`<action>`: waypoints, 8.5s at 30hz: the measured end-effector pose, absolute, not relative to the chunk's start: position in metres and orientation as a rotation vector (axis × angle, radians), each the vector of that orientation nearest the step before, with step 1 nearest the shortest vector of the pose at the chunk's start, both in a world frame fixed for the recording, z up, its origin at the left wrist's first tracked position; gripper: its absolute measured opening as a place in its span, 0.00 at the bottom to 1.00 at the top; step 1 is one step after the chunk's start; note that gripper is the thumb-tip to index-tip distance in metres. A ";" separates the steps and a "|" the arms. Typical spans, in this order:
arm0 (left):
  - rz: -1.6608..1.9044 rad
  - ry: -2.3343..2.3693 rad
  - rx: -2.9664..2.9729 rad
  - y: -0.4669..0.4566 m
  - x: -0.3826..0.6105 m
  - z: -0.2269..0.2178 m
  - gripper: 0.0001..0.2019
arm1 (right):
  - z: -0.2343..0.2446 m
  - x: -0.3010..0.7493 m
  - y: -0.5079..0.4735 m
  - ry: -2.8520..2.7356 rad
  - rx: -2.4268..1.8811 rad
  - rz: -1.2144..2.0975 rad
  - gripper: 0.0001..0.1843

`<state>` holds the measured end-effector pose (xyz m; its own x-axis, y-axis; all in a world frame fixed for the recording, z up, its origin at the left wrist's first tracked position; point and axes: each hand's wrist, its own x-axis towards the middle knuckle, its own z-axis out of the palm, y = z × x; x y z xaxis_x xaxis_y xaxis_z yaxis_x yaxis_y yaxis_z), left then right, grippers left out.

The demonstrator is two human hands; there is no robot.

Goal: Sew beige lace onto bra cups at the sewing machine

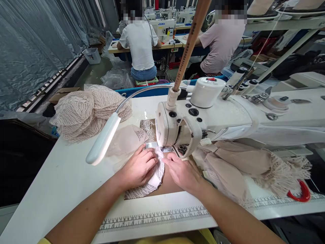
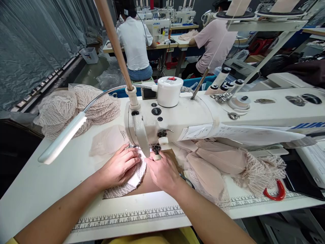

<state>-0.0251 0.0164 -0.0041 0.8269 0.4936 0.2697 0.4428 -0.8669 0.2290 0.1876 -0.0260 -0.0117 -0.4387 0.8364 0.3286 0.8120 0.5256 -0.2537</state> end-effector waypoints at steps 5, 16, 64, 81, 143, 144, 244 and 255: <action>0.479 0.813 2.884 0.020 -0.025 -0.007 0.12 | -0.013 0.186 -0.023 -2.379 -1.463 0.025 0.18; 0.393 0.765 2.971 0.018 -0.016 0.000 0.16 | -0.017 0.185 -0.020 -2.328 -1.636 0.004 0.19; 0.457 0.747 2.850 0.032 -0.020 -0.006 0.20 | -0.022 0.188 -0.020 -2.369 -1.487 0.079 0.21; 0.424 0.747 2.889 0.027 -0.028 -0.003 0.18 | -0.015 0.186 -0.023 -2.405 -1.447 0.113 0.20; 0.411 0.772 2.892 0.033 -0.020 -0.002 0.16 | -0.012 0.182 -0.027 -2.435 -1.494 -0.071 0.24; 0.409 0.774 2.892 0.033 -0.020 -0.003 0.16 | -0.012 0.182 -0.027 -2.438 -1.497 -0.090 0.24; 0.343 1.016 2.834 0.021 -0.009 -0.003 0.18 | -0.018 0.191 -0.029 -2.459 -1.306 0.061 0.18; 0.428 1.155 2.782 0.034 -0.015 -0.007 0.15 | -0.025 0.184 -0.024 -2.456 -1.473 0.016 0.23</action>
